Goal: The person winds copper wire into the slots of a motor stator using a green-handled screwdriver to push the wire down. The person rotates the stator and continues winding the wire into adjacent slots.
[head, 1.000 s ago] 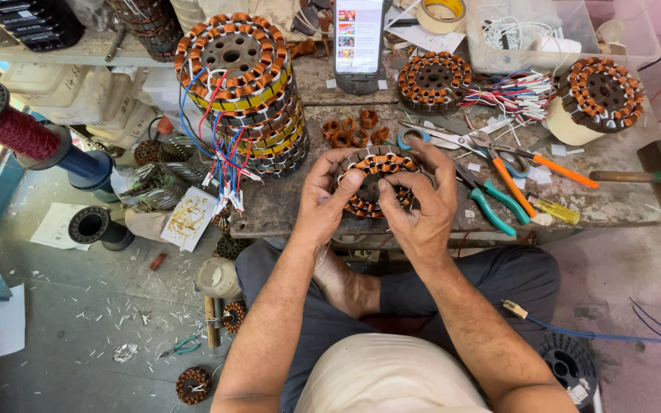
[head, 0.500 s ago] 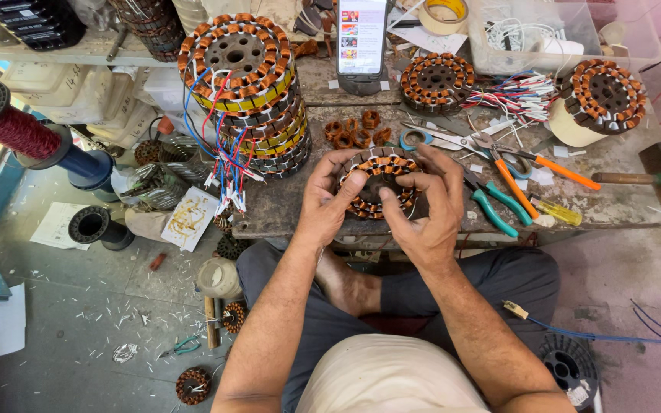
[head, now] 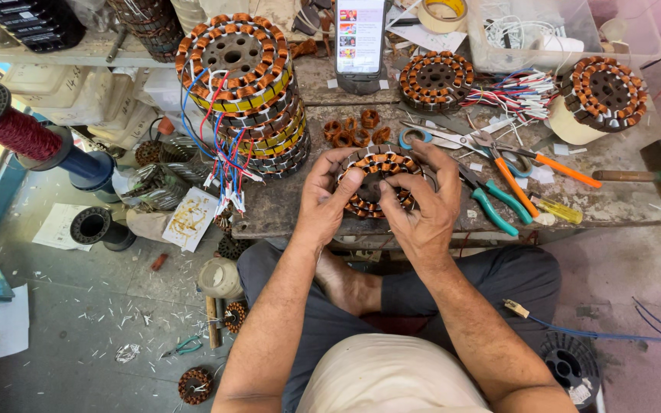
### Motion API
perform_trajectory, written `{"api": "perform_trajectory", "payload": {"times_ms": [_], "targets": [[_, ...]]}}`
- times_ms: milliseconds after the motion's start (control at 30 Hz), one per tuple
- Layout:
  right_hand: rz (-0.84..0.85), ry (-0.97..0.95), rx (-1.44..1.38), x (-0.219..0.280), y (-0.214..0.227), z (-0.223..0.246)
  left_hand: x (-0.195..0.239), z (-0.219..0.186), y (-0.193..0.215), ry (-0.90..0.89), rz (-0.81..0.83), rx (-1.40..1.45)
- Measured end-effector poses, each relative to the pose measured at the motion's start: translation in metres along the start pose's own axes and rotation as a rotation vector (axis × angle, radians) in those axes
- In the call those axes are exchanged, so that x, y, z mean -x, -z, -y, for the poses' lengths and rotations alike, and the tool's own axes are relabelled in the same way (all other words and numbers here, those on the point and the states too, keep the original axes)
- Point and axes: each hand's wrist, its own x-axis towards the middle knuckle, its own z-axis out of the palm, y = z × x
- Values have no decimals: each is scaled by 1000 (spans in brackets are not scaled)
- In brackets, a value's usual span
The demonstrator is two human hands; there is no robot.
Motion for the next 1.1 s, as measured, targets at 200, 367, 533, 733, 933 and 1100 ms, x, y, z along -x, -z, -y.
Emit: {"api": "perform_trajectory", "payload": {"times_ms": [200,367,533,733,933,1100], "targets": [[-8,-10,35,-1,-3,0,-1,1,-1,5,-13,69],[-6,-1,41,-3,-5,-2,-4,2,0,23,-41,94],[2,-4,19,-3,-3,-3,-5,2,-1,21,-54,105],[-7,-37,-90,-1,-2,-4,-6,2,-1,32,-57,125],[-17,5,-50,-1,-3,-6,-6,2,-1,32,-55,113],[-9,10,-4,-1,-5,-9,-6,1,-1,41,-62,128]]}}
